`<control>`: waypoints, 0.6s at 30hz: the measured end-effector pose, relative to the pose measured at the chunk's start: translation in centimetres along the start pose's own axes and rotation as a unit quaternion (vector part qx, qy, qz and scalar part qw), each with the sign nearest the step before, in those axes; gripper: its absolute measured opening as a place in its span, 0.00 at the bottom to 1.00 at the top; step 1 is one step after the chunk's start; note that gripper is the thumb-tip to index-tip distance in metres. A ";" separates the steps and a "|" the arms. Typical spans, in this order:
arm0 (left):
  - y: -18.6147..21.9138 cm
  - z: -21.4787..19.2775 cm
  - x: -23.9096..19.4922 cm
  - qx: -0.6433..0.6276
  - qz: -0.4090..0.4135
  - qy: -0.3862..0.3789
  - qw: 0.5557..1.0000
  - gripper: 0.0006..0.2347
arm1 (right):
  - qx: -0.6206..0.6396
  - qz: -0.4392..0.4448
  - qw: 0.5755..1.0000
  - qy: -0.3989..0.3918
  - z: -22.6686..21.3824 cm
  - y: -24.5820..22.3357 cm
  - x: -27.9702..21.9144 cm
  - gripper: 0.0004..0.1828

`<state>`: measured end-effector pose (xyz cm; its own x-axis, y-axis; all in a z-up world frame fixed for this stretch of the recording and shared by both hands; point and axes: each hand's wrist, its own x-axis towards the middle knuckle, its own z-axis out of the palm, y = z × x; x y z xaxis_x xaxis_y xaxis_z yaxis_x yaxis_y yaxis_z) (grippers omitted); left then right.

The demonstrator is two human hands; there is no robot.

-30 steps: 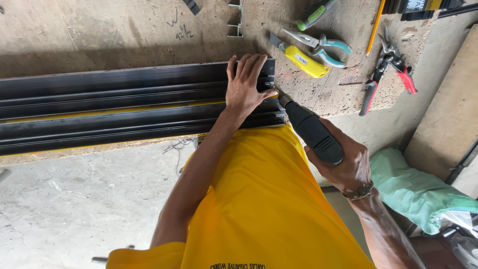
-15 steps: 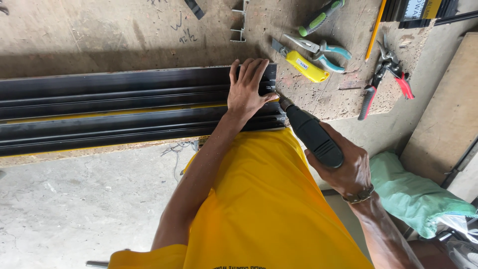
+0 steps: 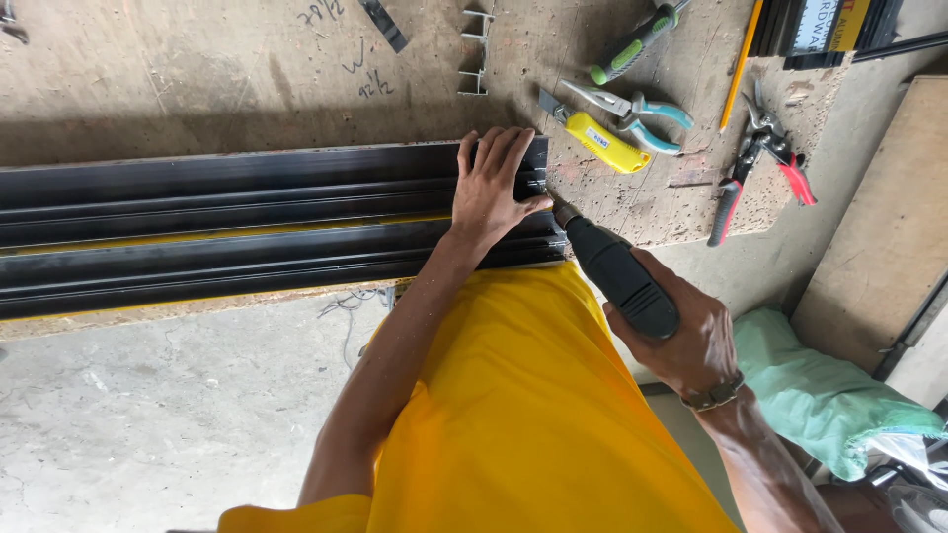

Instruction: Fabricating metal frames by marking and drilling aluminum profiles on a workbench.

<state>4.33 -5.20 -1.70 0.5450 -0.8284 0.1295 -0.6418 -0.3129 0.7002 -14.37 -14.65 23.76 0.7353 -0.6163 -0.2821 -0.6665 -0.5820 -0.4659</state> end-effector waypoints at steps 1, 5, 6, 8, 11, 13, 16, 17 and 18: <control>-0.1 -1.0 0.2 -0.002 -0.001 -0.001 1.000 0.46 | -0.001 0.001 1.000 -0.002 -0.1 -0.2 0.0 0.36; -1.6 -3.6 0.9 0.111 0.064 -0.018 0.992 0.50 | -0.015 0.007 1.000 -0.019 -0.5 -1.0 1.1 0.38; -2.1 -4.0 0.8 0.133 0.085 -0.017 0.987 0.50 | -0.020 0.005 0.999 -0.028 -0.6 -1.2 1.4 0.39; -2.3 -4.4 1.0 0.136 0.100 -0.007 0.986 0.47 | -0.051 0.026 0.996 -0.067 -1.2 -1.5 2.3 0.39; -2.5 -4.6 1.3 0.135 0.118 0.003 0.984 0.44 | -0.097 0.057 0.985 -0.128 -2.0 -2.7 3.8 0.41; -2.6 -4.6 1.3 0.131 0.118 0.002 0.984 0.44 | -0.113 0.068 0.979 -0.156 -2.5 -3.9 4.7 0.41; -2.8 -4.3 1.2 0.129 0.115 0.006 0.985 0.43 | -0.139 0.070 0.970 -0.185 -2.9 -5.1 5.9 0.41; -2.9 -4.2 1.2 0.129 0.115 0.008 0.985 0.43 | -0.151 0.070 0.967 -0.194 -2.8 -5.2 6.1 0.41; -2.9 -4.0 1.2 0.129 0.115 0.010 0.985 0.43 | -0.162 0.070 0.963 -0.202 -2.8 -5.3 6.4 0.42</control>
<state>9.03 -3.37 -0.77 0.3778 -0.8825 0.2803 -0.8639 -0.2270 0.4496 -6.50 -16.97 26.81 0.5800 -0.4812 -0.6573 -0.7172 -0.6843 -0.1319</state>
